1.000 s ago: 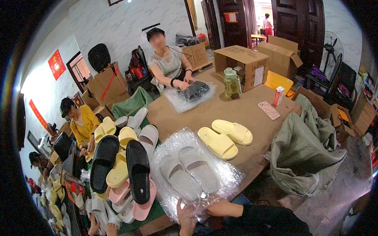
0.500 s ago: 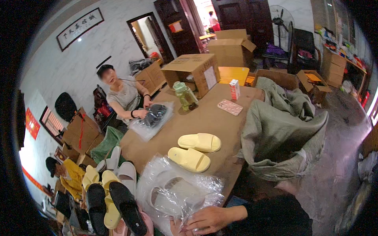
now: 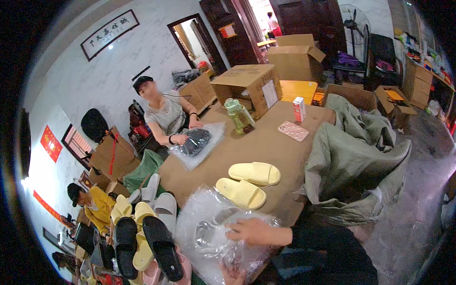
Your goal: Packing pairs of plastic sandals into individual plastic bags and then into larger sacks in a warehouse or workshop setting.
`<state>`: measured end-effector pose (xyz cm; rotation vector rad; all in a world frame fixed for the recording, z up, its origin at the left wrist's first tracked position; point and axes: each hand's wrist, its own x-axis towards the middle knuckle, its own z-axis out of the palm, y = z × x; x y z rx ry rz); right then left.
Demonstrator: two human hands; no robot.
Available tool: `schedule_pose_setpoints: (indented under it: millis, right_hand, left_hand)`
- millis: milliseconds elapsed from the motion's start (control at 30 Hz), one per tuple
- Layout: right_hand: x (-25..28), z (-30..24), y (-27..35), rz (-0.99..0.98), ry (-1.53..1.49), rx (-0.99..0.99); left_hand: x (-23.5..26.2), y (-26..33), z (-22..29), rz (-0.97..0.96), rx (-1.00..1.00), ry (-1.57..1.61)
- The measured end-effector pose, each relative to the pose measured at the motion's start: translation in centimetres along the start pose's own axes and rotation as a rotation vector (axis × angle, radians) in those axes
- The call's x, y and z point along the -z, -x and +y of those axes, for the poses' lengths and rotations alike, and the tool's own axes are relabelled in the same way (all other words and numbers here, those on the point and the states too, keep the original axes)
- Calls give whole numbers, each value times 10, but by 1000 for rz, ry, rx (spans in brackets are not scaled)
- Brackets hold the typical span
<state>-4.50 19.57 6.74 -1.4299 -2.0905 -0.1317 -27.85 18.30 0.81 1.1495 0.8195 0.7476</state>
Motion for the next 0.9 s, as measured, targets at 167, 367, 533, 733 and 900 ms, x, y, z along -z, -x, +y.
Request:
schedule_pose_setpoints:
  millis: [167, 367, 533, 733, 900]
  right_hand:
    - [45, 43, -20, 319, 186, -79]
    - [41, 107, -49, 334, 581, -170]
    - [13, 190, -31, 279, 581, -214]
    - [3, 214, -23, 190, 528, -285]
    - [5, 218, -14, 90, 565, -690]
  left_hand:
    - [21, -16, -24, 10, -584, -1209]
    - [39, -2, -47, 79, -366, -1413]
    - [22, 8, -35, 5, -295, -1414]
    - [28, 5, -40, -16, -287, -1436]
    - [27, 5, -41, -31, -245, -1431]
